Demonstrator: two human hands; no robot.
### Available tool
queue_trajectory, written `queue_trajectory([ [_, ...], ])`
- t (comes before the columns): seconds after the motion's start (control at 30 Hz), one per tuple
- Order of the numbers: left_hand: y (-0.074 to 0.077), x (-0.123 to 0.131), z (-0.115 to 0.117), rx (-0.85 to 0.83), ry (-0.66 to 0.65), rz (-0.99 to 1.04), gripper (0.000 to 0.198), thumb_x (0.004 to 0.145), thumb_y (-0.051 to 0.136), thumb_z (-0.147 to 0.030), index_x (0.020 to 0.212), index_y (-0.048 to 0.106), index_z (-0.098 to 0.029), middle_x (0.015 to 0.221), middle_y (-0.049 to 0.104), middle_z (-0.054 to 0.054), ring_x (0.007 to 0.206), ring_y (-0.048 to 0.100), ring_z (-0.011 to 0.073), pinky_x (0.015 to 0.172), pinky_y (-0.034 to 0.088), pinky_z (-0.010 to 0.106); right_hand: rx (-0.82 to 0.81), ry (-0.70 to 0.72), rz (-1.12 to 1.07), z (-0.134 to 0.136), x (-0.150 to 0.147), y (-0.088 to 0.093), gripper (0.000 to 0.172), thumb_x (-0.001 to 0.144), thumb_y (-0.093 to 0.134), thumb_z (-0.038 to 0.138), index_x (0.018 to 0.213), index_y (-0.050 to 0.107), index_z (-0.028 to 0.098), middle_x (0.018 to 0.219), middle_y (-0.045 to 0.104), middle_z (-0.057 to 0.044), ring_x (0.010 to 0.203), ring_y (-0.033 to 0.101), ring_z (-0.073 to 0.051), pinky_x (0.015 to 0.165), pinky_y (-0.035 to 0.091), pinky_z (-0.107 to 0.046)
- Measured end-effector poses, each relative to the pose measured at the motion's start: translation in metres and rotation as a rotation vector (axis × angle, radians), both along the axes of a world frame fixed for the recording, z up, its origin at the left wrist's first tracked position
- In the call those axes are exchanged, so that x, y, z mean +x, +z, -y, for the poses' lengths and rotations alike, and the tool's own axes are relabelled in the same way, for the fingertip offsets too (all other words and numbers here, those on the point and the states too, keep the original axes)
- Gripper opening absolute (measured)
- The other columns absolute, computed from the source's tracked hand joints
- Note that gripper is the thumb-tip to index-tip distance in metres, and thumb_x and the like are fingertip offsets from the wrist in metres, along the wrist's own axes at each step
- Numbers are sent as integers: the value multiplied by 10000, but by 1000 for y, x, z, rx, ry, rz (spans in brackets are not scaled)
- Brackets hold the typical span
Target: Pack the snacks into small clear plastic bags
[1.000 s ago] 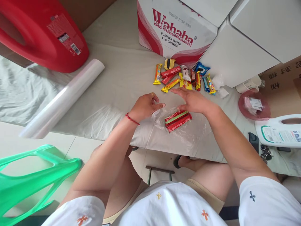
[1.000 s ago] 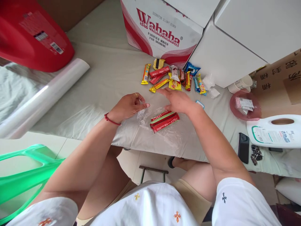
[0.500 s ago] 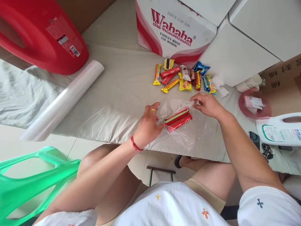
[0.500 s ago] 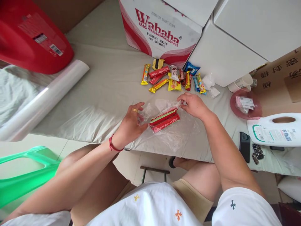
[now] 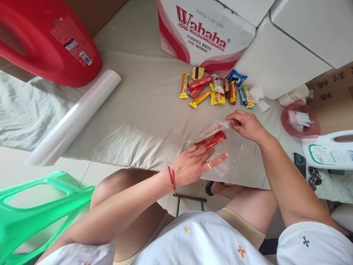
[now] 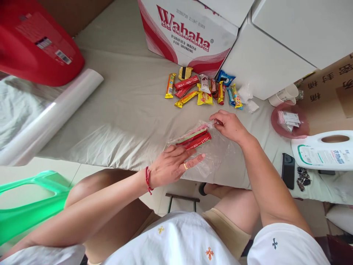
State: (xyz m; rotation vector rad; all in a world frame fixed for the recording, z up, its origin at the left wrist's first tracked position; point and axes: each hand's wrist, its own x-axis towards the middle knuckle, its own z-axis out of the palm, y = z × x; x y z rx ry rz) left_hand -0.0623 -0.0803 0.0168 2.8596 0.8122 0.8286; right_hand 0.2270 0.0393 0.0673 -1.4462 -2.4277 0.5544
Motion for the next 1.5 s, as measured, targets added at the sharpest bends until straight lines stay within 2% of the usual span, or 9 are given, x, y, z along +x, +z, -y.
queue_trajectory([
  [0.13, -7, -1, 14, -21, -94, -27, 506, 989, 511, -96, 1495, 483, -94, 817, 726, 27, 818, 643, 197, 743, 420, 351, 24, -22, -43, 10, 8, 0, 148, 879, 637, 224, 928, 777, 234, 888, 678, -49, 687, 598, -179, 677, 476, -334],
  [0.3, -8, -12, 38, -156, -16, 56, 400, 1072, 479, -432, 1155, 664, -88, 655, 650, 21, 559, 594, 181, 534, 374, 345, 19, -52, -60, 18, 19, -14, 125, 862, 614, 184, 841, 727, 234, 875, 674, -40, 717, 610, -183, 709, 486, -335],
  [0.43, -4, -15, 43, -241, 120, 85, 314, 1090, 481, -335, 875, 643, -174, 556, 569, -22, 464, 540, 135, 488, 337, 307, 16, -84, -32, 19, 25, -24, 132, 863, 589, 177, 816, 695, 240, 892, 682, -47, 753, 625, -202, 732, 501, -350],
  [0.57, 0, -13, 34, -192, 381, 301, 119, 1001, 668, -302, 999, 586, -215, 743, 642, -11, 550, 562, 126, 523, 372, 282, 51, -131, -19, 23, 26, -24, 113, 883, 596, 195, 841, 683, 255, 866, 672, -44, 745, 620, -211, 712, 502, -355],
  [0.7, -8, 1, 18, -244, 609, 495, 623, 851, 833, -511, 1293, 507, -217, 1144, 617, 132, 1000, 650, 275, 824, 558, 408, 82, -135, -26, 31, 21, -14, 103, 907, 604, 210, 850, 674, 259, 863, 666, -49, 737, 622, -215, 699, 504, -362],
  [0.83, -23, 17, 5, -448, 674, 497, 1052, 761, 871, -581, 1580, 310, -232, 1393, 487, 186, 1282, 537, 375, 1054, 513, 573, 117, -129, -26, 36, 18, -4, 108, 918, 601, 211, 858, 673, 264, 877, 671, -54, 764, 631, -225, 708, 513, -365],
  [1.2, -17, -11, 5, -593, 578, 508, 366, 956, 585, -157, 1312, 572, -238, 885, 596, 13, 757, 589, 177, 770, 567, 398, 120, -154, -64, 43, 31, -7, 97, 916, 613, 251, 845, 674, 276, 891, 694, -59, 784, 650, -237, 748, 552, -394],
  [1.3, -16, -16, 3, -454, 526, 505, 196, 986, 594, -181, 1162, 640, -255, 931, 612, 37, 864, 624, 208, 790, 554, 404, 100, -166, -90, 48, 34, -10, 95, 916, 609, 259, 854, 678, 279, 894, 696, -51, 765, 645, -228, 736, 560, -399],
  [1.5, -18, -11, -8, -246, 425, 427, 434, 945, 689, -233, 1368, 605, -281, 1277, 658, 109, 1215, 591, 322, 996, 493, 511, 111, -158, -92, 56, 38, -18, 96, 927, 611, 255, 845, 660, 268, 894, 695, -48, 776, 653, -220, 734, 557, -386],
])
